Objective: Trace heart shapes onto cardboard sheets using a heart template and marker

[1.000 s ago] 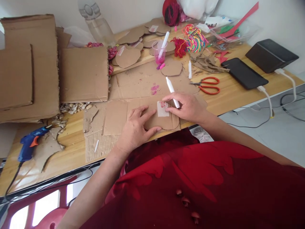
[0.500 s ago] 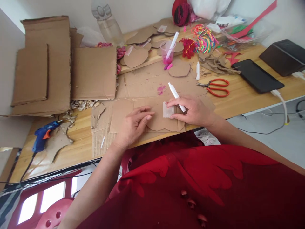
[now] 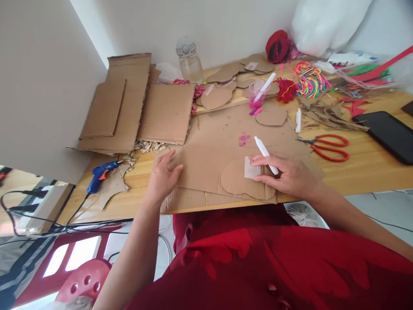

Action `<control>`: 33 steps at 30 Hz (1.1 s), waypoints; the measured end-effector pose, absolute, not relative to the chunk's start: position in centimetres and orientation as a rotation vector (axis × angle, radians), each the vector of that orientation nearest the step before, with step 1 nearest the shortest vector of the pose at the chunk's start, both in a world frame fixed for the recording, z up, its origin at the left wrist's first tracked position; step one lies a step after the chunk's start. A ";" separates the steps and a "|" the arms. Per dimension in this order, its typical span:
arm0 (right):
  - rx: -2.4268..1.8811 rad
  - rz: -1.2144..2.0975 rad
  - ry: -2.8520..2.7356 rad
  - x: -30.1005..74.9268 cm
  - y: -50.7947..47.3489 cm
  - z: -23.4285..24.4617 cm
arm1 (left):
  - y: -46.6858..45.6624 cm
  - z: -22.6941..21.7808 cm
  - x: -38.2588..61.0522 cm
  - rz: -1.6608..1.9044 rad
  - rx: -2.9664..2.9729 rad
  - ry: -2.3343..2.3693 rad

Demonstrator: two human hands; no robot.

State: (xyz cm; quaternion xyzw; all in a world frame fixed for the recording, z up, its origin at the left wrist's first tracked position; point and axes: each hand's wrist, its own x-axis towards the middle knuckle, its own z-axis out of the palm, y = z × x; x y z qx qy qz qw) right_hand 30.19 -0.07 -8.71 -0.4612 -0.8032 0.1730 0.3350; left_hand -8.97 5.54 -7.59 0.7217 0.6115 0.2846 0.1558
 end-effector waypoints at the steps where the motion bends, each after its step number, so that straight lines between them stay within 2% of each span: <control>1: -1.204 0.451 -2.106 30.2 0.0 -8.7 | 5.4 -7.6 -9.0 0.838 2.012 1.754; 15: -1.339 0.378 -2.075 28.5 -2.0 -7.8 | 1.8 -7.2 -9.4 0.784 1.993 1.743; 22: -1.401 0.495 -2.042 28.7 -0.9 -7.3 | -0.8 -8.1 -9.1 0.917 2.052 1.739; 33: -1.271 0.517 -2.056 29.5 2.0 -8.0 | -2.7 -6.8 -9.5 1.062 1.997 1.795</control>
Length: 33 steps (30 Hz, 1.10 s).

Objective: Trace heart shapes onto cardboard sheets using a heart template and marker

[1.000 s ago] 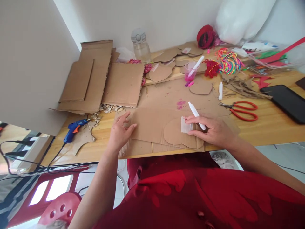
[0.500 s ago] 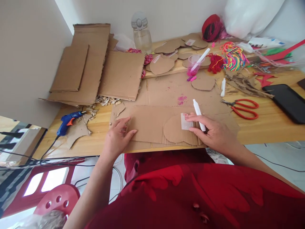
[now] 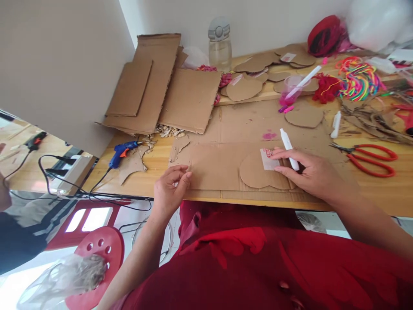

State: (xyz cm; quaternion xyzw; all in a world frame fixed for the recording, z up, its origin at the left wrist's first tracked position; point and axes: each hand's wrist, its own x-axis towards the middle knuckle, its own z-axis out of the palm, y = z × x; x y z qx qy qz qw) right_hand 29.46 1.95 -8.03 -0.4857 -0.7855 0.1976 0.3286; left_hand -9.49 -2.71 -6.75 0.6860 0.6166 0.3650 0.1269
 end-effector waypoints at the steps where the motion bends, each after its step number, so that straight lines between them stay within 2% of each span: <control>1: -1.252 0.519 -2.049 29.4 1.9 -8.1 | -2.7 -6.9 -9.6 1.111 1.987 1.793; 5: -1.247 0.537 -2.059 29.3 1.7 -8.1 | -2.6 -7.1 -9.3 1.224 1.945 1.744; 15: -1.453 0.286 -2.048 29.1 0.0 -7.8 | -4.0 -7.5 -5.9 1.041 2.322 1.494; 23: -1.458 0.186 -2.082 30.6 -2.1 -7.3 | -4.1 -7.5 -6.7 1.080 2.195 1.614; 33: -1.517 0.257 -2.141 29.7 -2.3 -7.9 | -4.4 -8.0 -7.2 1.054 2.103 1.654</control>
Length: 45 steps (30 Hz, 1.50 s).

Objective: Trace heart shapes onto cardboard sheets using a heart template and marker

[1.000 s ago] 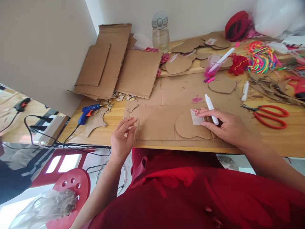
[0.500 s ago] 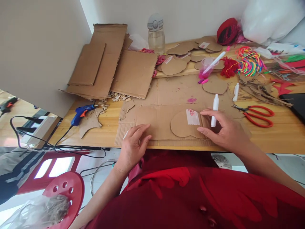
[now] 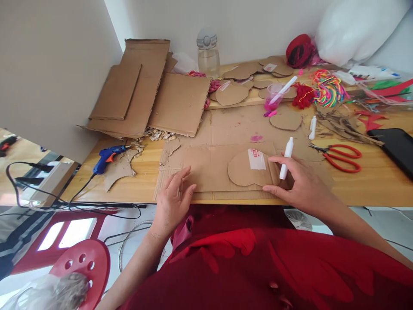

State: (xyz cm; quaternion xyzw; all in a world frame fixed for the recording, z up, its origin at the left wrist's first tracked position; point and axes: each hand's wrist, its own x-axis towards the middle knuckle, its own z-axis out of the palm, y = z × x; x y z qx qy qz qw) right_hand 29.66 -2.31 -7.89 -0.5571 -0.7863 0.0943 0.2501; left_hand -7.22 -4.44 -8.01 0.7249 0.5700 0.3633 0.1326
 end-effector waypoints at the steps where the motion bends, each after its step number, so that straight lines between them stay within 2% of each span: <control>1: -1.520 0.243 -2.148 29.5 -2.3 -7.9 | -4.4 -8.0 -7.4 1.049 2.061 1.661; 9: -1.559 0.191 -2.226 26.1 -2.3 -7.0 | -4.5 -8.4 -8.7 1.024 1.914 1.599; 22: -1.353 0.096 -2.393 17.4 -1.1 -5.8 | -4.5 -9.1 -9.5 1.059 1.880 1.479; 31: -1.353 0.281 -2.333 18.3 -1.6 -6.2 | -4.1 -8.7 -9.2 1.054 1.983 1.512; 45: -1.312 0.233 -2.285 18.5 -1.5 -6.9 | -4.5 -8.5 -9.0 1.087 1.984 1.483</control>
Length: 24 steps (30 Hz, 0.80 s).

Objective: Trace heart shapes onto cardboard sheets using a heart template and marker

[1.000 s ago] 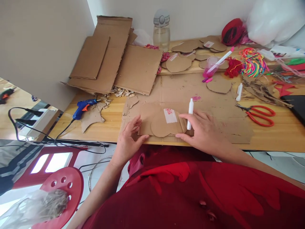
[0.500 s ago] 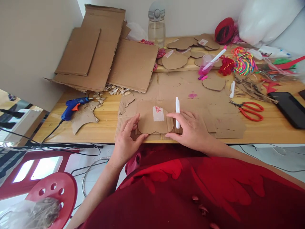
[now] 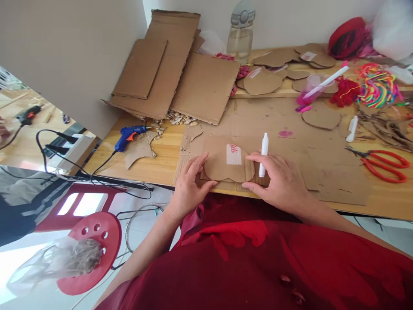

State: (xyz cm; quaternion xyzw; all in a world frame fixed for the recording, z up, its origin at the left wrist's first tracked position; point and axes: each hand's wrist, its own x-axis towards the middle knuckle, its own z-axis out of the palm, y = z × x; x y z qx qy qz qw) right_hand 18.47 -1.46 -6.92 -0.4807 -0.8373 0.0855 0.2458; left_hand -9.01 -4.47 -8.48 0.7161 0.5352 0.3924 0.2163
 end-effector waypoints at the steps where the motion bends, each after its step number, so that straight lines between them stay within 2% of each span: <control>1: -1.322 0.237 -2.282 18.5 -1.4 -7.0 | -4.5 -8.5 -9.1 1.096 1.979 1.484; 15: -1.339 0.305 -2.237 18.7 -1.4 -7.3 | -4.4 -8.5 -9.7 1.024 2.033 1.549; 24: -1.531 0.250 -1.915 23.3 -1.6 -5.6 | -3.2 -7.8 -8.9 0.829 2.286 1.591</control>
